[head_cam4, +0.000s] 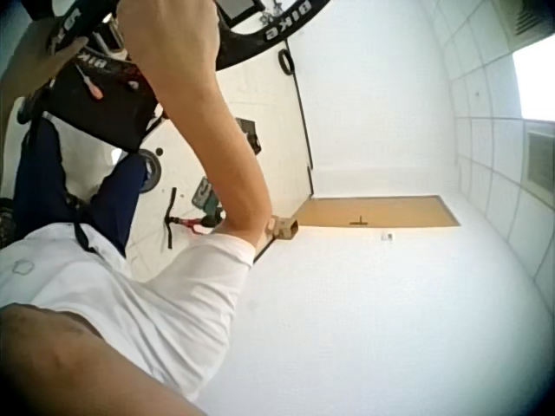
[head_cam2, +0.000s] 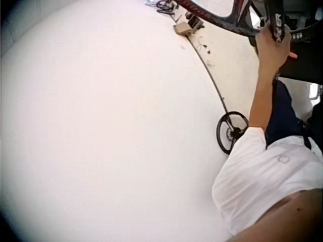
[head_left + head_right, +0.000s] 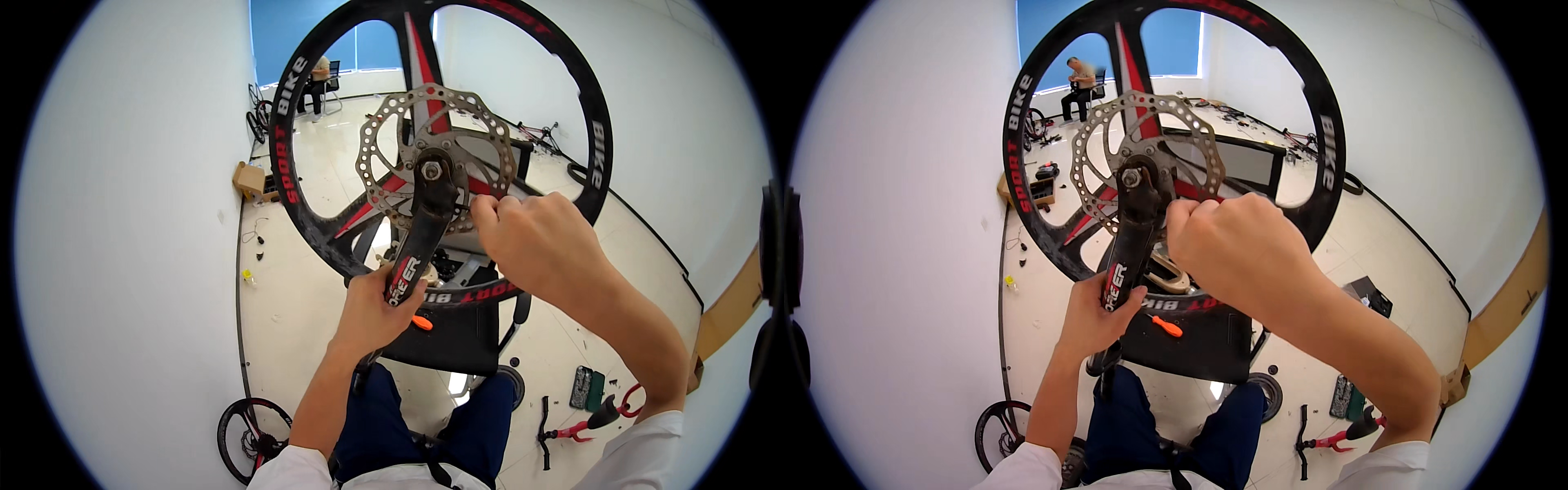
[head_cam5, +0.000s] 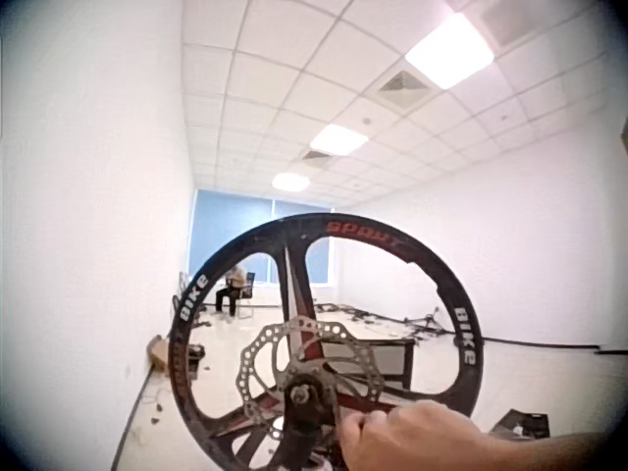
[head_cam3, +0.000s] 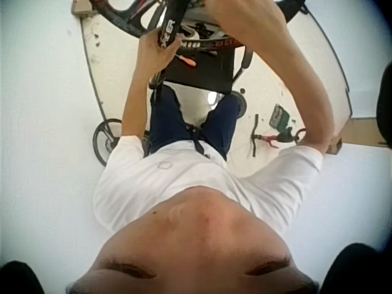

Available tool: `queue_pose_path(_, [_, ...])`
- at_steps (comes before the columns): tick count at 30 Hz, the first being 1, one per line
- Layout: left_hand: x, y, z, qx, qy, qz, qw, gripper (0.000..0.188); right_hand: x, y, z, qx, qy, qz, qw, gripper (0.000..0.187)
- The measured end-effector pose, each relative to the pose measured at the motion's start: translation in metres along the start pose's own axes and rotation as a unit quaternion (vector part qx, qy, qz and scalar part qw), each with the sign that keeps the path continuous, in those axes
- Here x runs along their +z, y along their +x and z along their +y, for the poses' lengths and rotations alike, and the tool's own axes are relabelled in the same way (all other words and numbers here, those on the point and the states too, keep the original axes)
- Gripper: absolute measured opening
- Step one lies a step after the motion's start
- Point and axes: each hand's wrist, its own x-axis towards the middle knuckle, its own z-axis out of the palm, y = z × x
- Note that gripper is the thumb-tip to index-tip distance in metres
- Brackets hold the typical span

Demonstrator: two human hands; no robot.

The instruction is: The person assembles a bicycle wheel by attaching the hub and brake disc to the rim. They use a screwdriver and wrench to tighten bolts and secure the components, then spin the wheel to check alignment.

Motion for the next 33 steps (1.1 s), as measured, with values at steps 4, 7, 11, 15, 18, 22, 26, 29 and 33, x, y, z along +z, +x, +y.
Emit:
queue_pose_path(4, [0.009, 0.003, 0.004, -0.003, 0.004, -0.005, 1.0, 0.026, 0.009, -0.013, 0.01, 0.029, 0.021, 0.01, 0.999, 0.009])
queue_pose_path(7, [0.011, 0.005, 0.002, -0.031, 0.01, -0.025, 0.999, 0.022, 0.028, -0.027, 0.015, 0.024, -0.026, 0.098, 0.995, 0.012])
queue_pose_path(11, [0.016, 0.003, 0.0, -0.037, 0.001, -0.033, 0.999, 0.025, 0.047, -0.046, 0.024, -0.005, -0.051, 0.245, 0.968, 0.014])
queue_pose_path(15, [0.017, 0.0, 0.01, -0.056, 0.011, -0.054, 0.997, 0.025, 0.054, -0.057, 0.032, -0.021, -0.011, 0.295, 0.955, 0.031])
queue_pose_path(18, [0.021, -0.001, 0.013, -0.037, 0.014, -0.069, 0.997, 0.025, 0.055, -0.061, 0.033, -0.02, 0.026, 0.315, 0.948, 0.042])
queue_pose_path(22, [0.025, -0.005, 0.02, -0.006, 0.028, -0.084, 0.996, 0.026, 0.056, -0.065, 0.035, -0.029, 0.027, 0.345, 0.938, 0.041])
queue_pose_path(26, [0.029, -0.009, 0.024, -0.001, 0.024, -0.096, 0.995, 0.026, 0.055, -0.071, 0.032, -0.032, 0.049, 0.381, 0.923, 0.041])
queue_pose_path(29, [0.03, -0.009, 0.024, 0.014, 0.02, -0.098, 0.995, 0.024, 0.053, -0.077, 0.034, -0.047, 0.051, 0.38, 0.922, 0.043])
queue_pose_path(33, [0.03, -0.007, 0.019, 0.015, 0.016, -0.084, 0.996, 0.022, 0.049, -0.078, 0.03, -0.049, 0.049, 0.392, 0.917, 0.043])
